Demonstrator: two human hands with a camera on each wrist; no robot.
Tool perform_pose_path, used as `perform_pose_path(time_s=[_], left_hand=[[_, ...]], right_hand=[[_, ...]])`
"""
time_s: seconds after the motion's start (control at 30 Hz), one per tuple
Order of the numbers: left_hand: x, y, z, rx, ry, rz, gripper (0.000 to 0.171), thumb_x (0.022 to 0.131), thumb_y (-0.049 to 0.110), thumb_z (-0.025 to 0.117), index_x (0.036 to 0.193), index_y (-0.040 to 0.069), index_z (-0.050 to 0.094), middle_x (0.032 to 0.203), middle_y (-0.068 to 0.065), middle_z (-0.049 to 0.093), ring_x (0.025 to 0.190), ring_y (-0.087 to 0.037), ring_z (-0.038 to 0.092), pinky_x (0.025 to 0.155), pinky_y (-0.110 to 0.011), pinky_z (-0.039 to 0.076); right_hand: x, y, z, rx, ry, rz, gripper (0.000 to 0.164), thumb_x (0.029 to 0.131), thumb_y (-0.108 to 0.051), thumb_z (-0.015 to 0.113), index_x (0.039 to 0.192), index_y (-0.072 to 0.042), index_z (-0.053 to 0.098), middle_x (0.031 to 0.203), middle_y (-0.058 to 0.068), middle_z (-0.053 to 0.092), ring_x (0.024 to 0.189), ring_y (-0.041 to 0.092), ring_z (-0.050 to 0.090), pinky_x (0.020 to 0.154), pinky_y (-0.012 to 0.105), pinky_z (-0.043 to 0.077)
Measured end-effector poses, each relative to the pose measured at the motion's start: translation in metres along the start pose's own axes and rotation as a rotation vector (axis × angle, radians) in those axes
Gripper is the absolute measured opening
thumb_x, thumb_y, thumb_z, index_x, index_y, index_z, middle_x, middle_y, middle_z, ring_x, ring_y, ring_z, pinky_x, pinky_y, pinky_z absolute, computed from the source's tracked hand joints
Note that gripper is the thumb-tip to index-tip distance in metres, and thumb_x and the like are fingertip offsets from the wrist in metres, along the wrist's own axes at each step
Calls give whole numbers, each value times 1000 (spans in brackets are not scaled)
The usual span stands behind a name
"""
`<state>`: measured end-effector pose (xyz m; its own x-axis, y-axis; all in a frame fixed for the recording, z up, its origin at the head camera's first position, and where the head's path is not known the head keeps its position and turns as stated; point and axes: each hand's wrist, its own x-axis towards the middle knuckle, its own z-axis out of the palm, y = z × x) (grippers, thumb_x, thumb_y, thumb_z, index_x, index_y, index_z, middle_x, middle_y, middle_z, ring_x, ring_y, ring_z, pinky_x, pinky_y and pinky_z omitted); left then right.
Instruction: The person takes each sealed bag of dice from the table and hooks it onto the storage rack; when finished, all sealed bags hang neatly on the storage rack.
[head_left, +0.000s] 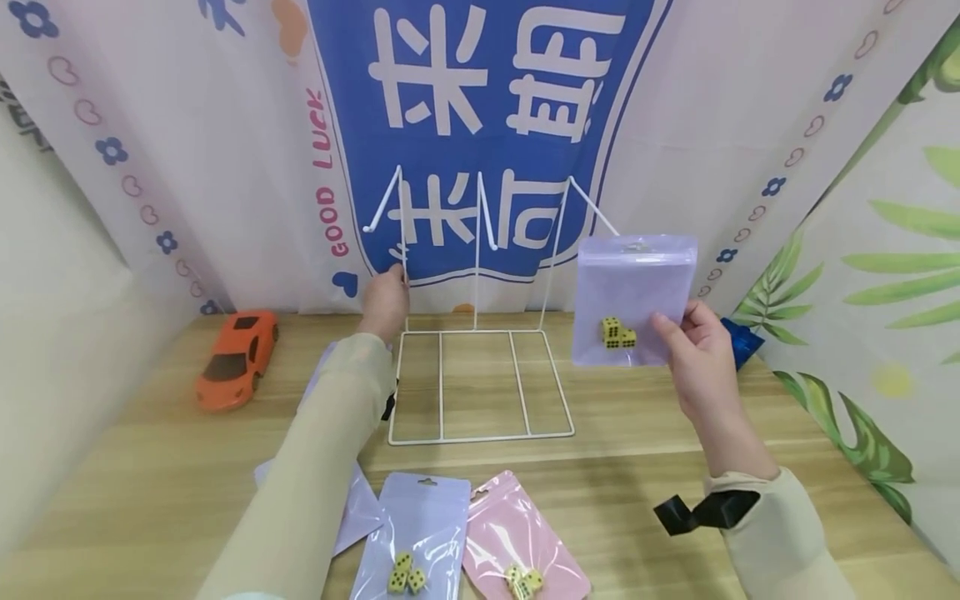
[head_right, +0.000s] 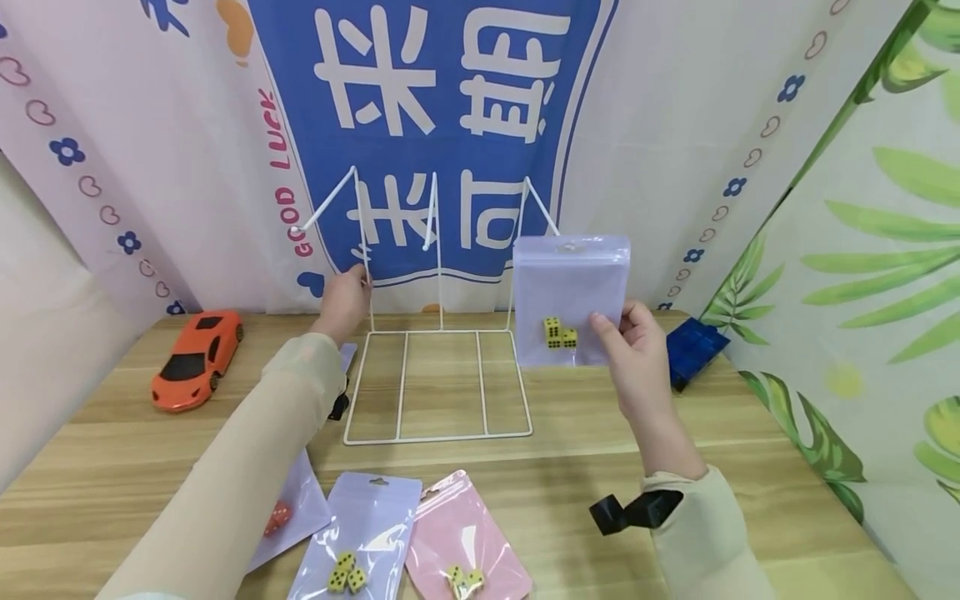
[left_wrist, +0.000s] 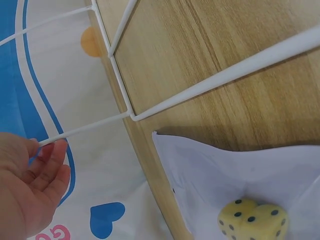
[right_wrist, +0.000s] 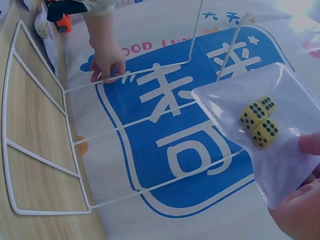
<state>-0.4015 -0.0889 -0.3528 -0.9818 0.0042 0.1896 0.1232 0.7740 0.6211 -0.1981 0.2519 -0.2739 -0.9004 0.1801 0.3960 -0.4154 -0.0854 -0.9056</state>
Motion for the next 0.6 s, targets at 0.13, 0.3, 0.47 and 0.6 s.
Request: perform_pose_path(time_s=[0.13, 0.3, 0.47, 0.6], left_hand=[[-1, 0, -2, 9, 1, 6, 18, 97, 10, 41, 110, 2, 49, 96, -15, 57, 85, -28, 55, 74, -39, 48], [0, -1, -4, 21, -2, 9, 18, 97, 11, 41, 110, 3, 49, 96, -15, 58, 85, -28, 55, 74, -39, 48], [1, -1, -4, 20, 2, 12, 18, 97, 11, 42, 111, 3, 50, 97, -15, 59, 85, -28, 56, 73, -39, 49], [1, -2, -1, 12, 15, 18, 18, 97, 12, 42, 110, 3, 50, 95, -14, 59, 82, -27, 55, 71, -37, 49]], right_hand=[[5, 0, 1, 14, 11, 13, 5, 90, -5, 55, 92, -8, 52, 99, 1, 60, 95, 13, 55, 82, 18, 47], [8, 5, 3, 0, 20, 38, 4, 90, -7, 55, 92, -7, 51, 100, 0, 60, 95, 13, 54, 82, 18, 46], [16, 13, 6, -14, 55, 65, 5, 90, -6, 55, 93, -6, 51, 98, 0, 59, 95, 12, 53, 81, 19, 45], [27, 20, 8, -57, 68, 105, 6, 91, -7, 54, 96, -8, 50, 100, 1, 56, 97, 12, 51, 82, 19, 43]])
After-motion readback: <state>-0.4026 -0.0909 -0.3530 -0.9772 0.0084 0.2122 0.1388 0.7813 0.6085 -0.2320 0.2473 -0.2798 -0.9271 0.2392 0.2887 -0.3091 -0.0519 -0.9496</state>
